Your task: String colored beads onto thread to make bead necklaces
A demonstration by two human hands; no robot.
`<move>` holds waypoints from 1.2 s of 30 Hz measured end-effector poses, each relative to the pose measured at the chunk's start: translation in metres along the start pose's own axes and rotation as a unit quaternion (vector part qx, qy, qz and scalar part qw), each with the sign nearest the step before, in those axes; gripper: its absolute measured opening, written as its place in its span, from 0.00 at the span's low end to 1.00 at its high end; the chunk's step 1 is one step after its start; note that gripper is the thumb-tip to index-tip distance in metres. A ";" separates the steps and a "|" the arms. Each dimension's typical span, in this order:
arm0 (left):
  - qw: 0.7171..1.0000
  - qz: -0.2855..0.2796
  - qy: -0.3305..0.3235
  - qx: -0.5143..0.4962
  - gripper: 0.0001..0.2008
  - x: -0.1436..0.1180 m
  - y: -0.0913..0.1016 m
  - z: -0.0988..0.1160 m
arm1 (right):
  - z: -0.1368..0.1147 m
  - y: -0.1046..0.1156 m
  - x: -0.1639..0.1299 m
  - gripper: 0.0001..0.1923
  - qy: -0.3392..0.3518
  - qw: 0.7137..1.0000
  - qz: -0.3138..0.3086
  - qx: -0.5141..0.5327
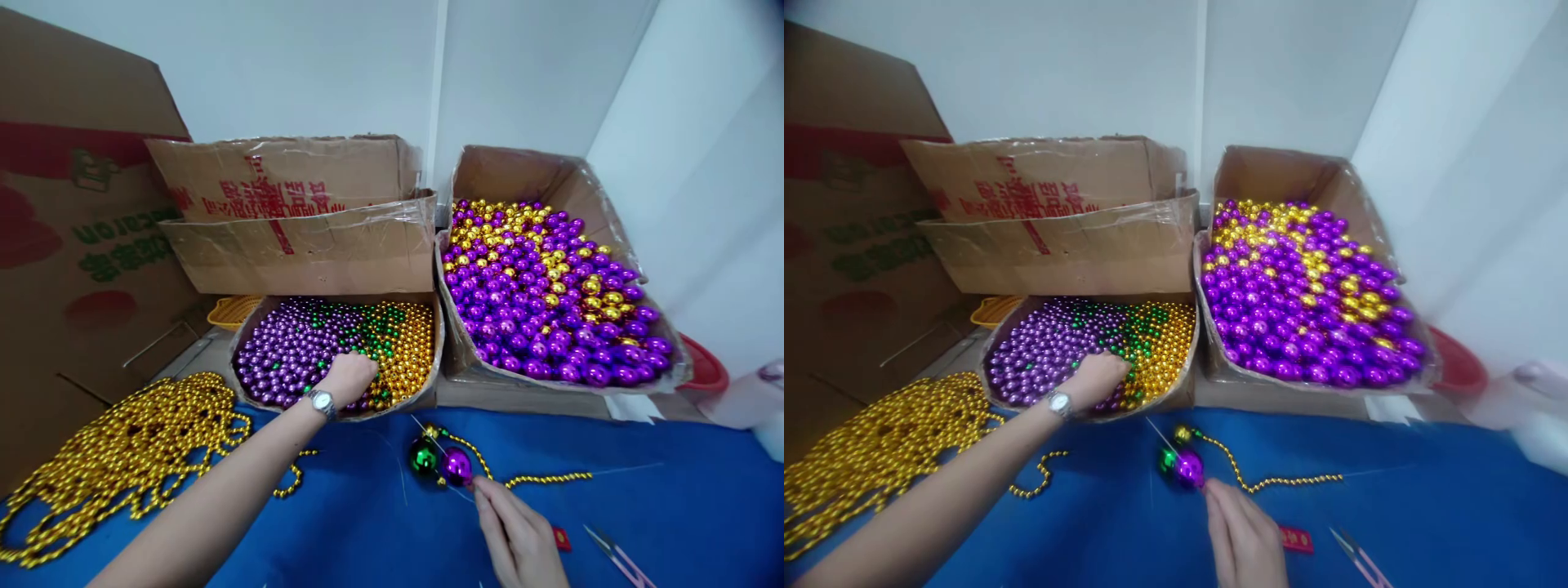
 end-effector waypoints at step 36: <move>0.510 -0.006 0.157 -0.846 0.10 -0.067 0.009 0.062 | -0.018 0.002 0.017 0.12 0.002 1.000 0.025 -0.006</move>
Point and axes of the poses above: each hand's wrist, its own x-axis towards the middle knuckle, its own y-axis out of the back of the hand, z = x × y, the point moved 5 cm from there along x, towards the middle knuckle, and after that the axes turned 4 degrees about z, right-handed, at the moved point
